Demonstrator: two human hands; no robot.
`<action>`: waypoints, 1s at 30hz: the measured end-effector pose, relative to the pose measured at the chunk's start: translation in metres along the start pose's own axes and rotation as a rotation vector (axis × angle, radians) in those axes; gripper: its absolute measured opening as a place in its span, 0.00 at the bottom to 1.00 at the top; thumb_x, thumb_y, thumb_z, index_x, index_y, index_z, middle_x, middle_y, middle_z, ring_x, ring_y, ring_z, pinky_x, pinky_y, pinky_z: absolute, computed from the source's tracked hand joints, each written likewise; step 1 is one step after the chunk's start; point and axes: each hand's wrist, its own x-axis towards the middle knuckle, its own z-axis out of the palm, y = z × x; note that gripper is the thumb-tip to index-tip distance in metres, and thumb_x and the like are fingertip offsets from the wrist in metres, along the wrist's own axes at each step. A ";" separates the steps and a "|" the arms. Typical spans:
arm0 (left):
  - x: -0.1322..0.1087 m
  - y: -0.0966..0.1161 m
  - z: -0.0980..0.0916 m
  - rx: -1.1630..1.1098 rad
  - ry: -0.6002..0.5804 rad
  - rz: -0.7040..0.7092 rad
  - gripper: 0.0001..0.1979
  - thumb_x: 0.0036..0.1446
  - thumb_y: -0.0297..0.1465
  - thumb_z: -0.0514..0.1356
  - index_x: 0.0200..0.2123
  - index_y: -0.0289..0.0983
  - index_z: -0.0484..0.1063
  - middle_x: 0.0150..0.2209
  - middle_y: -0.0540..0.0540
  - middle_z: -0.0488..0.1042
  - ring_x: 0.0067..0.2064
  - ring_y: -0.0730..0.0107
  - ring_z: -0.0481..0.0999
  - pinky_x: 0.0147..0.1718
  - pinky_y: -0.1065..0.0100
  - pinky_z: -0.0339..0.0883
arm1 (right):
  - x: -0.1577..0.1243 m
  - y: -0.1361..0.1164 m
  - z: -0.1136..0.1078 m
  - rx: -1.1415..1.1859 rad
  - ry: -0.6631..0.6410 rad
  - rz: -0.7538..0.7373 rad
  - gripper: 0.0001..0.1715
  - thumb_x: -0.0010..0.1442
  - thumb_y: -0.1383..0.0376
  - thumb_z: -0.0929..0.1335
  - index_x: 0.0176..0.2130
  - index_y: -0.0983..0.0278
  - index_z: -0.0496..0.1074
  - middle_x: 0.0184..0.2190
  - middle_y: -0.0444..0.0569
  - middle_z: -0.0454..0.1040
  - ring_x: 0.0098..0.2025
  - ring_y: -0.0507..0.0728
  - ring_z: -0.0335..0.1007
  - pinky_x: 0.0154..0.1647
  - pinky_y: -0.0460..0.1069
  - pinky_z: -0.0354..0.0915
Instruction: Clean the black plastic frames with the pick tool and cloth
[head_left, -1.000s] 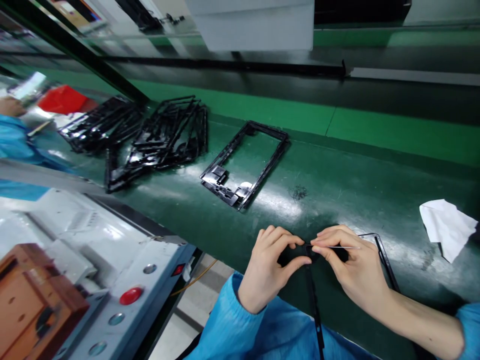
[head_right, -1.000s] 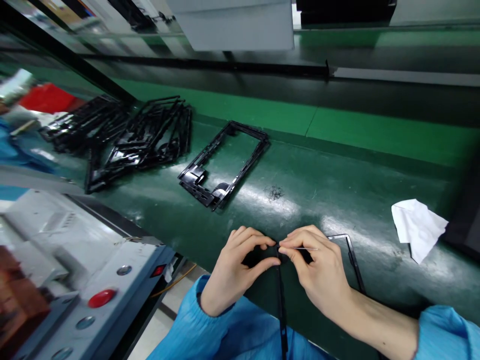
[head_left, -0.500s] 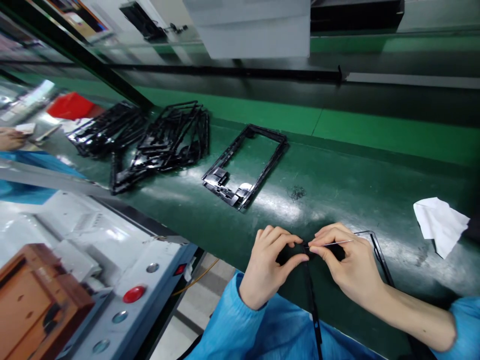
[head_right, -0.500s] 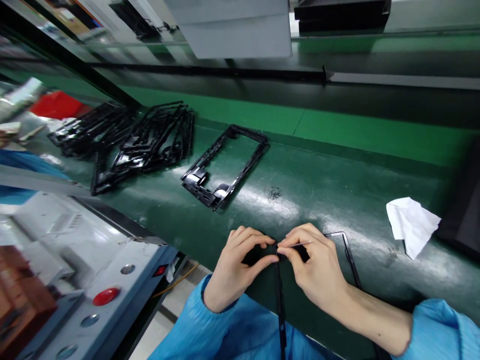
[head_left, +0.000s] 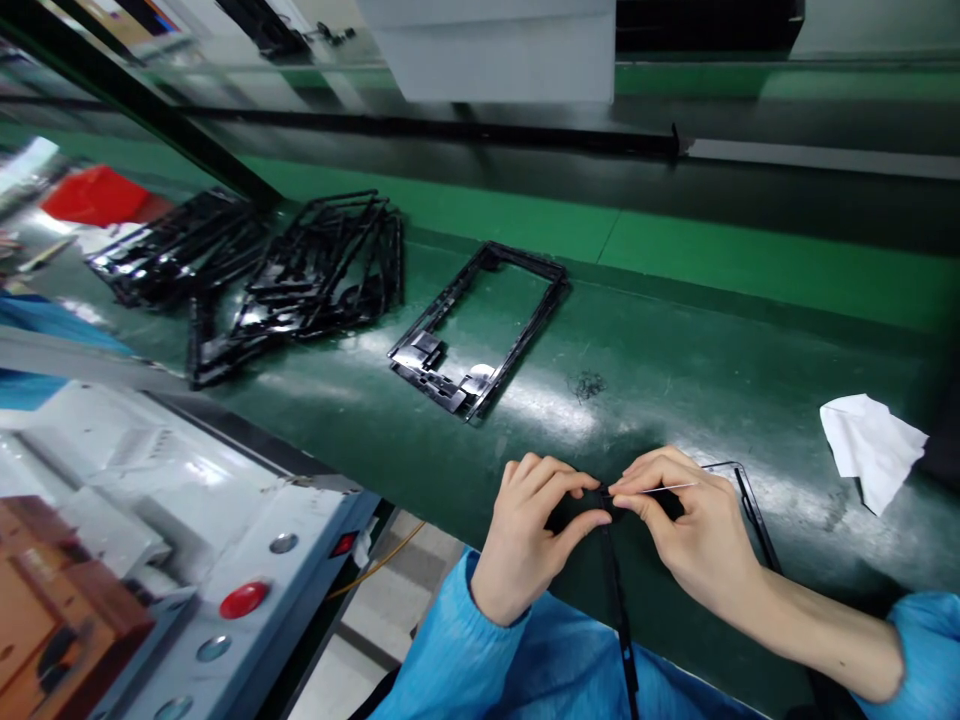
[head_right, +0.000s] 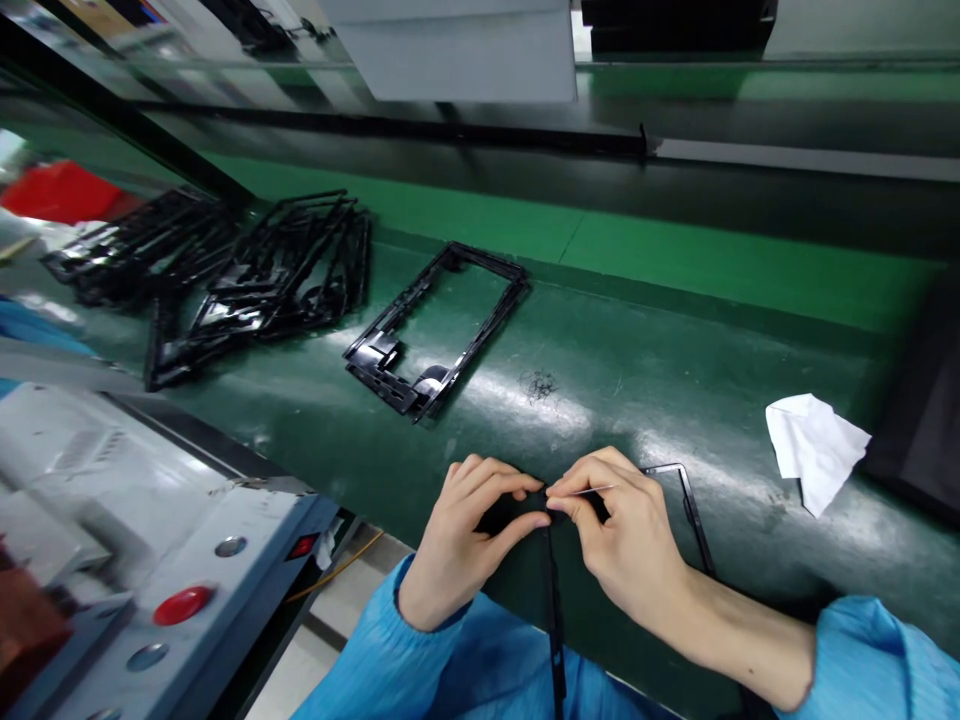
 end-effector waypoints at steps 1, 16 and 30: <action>0.000 0.000 0.000 -0.003 0.000 0.000 0.10 0.66 0.42 0.68 0.45 0.43 0.78 0.36 0.51 0.76 0.40 0.65 0.72 0.41 0.60 0.58 | 0.000 0.000 0.000 -0.006 -0.004 -0.004 0.12 0.68 0.75 0.71 0.37 0.58 0.78 0.36 0.42 0.81 0.42 0.55 0.78 0.44 0.51 0.72; 0.000 0.000 0.001 -0.012 0.013 0.025 0.10 0.65 0.39 0.69 0.46 0.43 0.77 0.36 0.53 0.75 0.40 0.65 0.71 0.41 0.61 0.56 | 0.001 0.000 -0.001 -0.006 0.005 -0.001 0.12 0.67 0.75 0.72 0.37 0.59 0.79 0.36 0.42 0.82 0.42 0.54 0.79 0.44 0.50 0.73; -0.001 -0.002 0.002 -0.001 0.015 0.034 0.10 0.66 0.40 0.68 0.46 0.43 0.76 0.36 0.53 0.75 0.40 0.65 0.71 0.41 0.60 0.56 | 0.001 0.000 -0.002 -0.035 -0.006 0.006 0.11 0.67 0.75 0.72 0.37 0.59 0.78 0.36 0.42 0.82 0.41 0.53 0.78 0.44 0.49 0.72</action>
